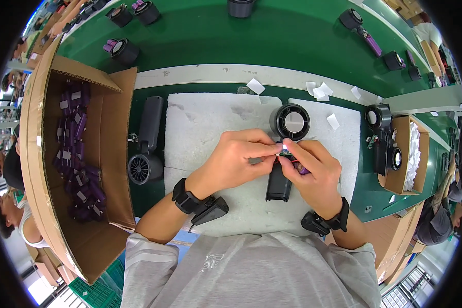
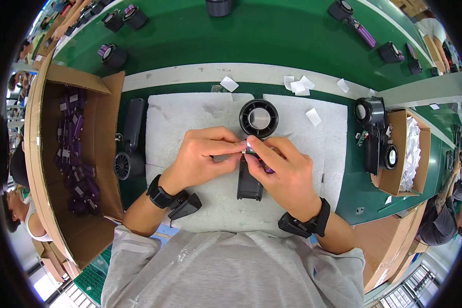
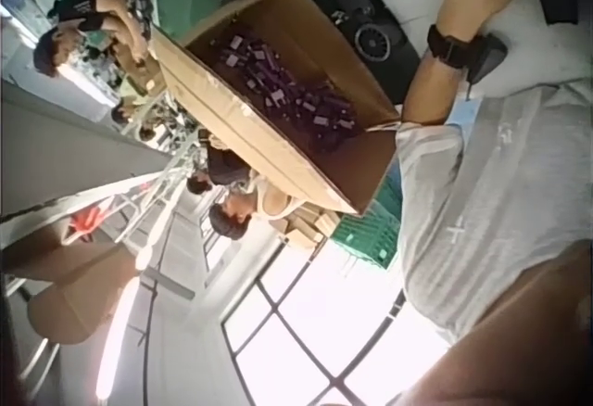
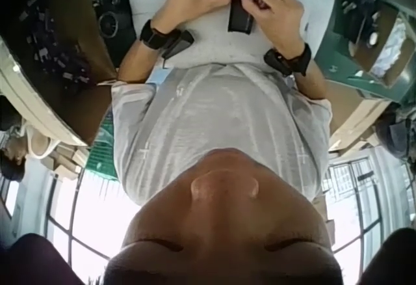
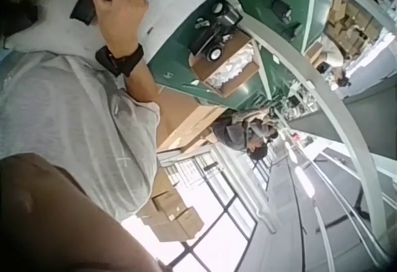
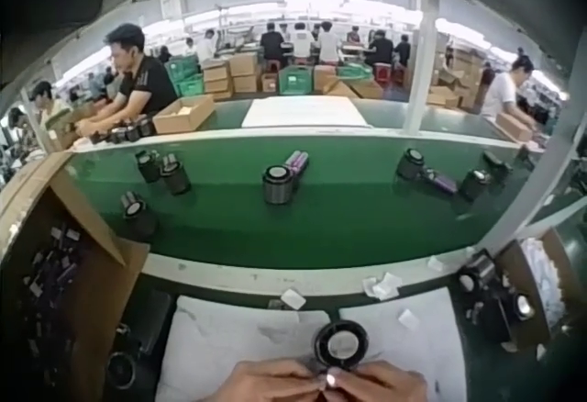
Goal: The person moves a cardboard box aside, connects a battery pack to a circuit board, and presses the battery into a fan housing. They then place the assembled fan onto the conveyor belt.
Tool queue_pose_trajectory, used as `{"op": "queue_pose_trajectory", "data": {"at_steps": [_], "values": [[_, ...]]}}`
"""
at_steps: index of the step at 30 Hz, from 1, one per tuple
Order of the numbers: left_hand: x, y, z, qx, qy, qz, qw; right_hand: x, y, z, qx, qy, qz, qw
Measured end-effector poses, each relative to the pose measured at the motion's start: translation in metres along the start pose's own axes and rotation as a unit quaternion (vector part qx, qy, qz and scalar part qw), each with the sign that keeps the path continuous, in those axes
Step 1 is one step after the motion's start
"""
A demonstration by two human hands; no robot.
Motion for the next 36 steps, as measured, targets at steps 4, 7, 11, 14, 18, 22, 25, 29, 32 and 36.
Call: {"op": "queue_pose_trajectory", "data": {"at_steps": [4, 7, 11, 14, 18, 22, 25, 29, 32, 36], "values": [[0.000, 0.000, 0.002, 0.001, 0.002, -0.008, 1.000, 0.001, -0.002, -0.002, 0.009, 0.003, -0.003, 1.000], [-0.002, 0.000, 0.000, -0.001, 0.032, 0.005, 0.999, -0.003, -0.001, -0.006, 0.028, 0.029, -0.034, 0.999], [0.002, 0.001, -0.005, -0.072, 0.060, 0.004, 0.996, 0.003, 0.009, -0.002, 0.078, 0.016, -0.066, 0.995], [0.004, -0.005, 0.003, -0.074, 0.046, -0.061, 0.994, 0.003, 0.009, -0.003, 0.084, 0.008, -0.070, 0.994], [0.004, -0.008, 0.009, -0.105, 0.044, -0.082, 0.990, 0.004, 0.012, -0.001, 0.096, 0.003, -0.069, 0.993], [0.003, -0.016, 0.013, -0.192, 0.043, -0.049, 0.979, 0.006, 0.015, 0.001, 0.099, -0.012, -0.057, 0.993], [0.001, -0.019, 0.014, -0.236, 0.027, -0.019, 0.971, 0.007, 0.017, 0.002, 0.105, -0.023, -0.051, 0.993], [-0.004, -0.020, 0.010, -0.251, -0.024, 0.009, 0.968, 0.008, 0.018, 0.002, 0.113, -0.038, -0.046, 0.992], [0.000, -0.021, 0.007, -0.247, -0.080, 0.003, 0.966, 0.007, 0.017, 0.001, 0.110, -0.047, -0.032, 0.992], [0.002, -0.019, 0.007, -0.213, -0.098, -0.030, 0.972, 0.008, 0.014, -0.001, 0.099, -0.056, -0.037, 0.993]]}}
Point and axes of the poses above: each hand's wrist, its own z-axis away from the middle knuckle, its own x-axis out of the palm, y = z × x, the point moved 9 cm from there along -z, towards the middle knuckle, and after that the axes turned 8 degrees about y, right-handed, at the moved point
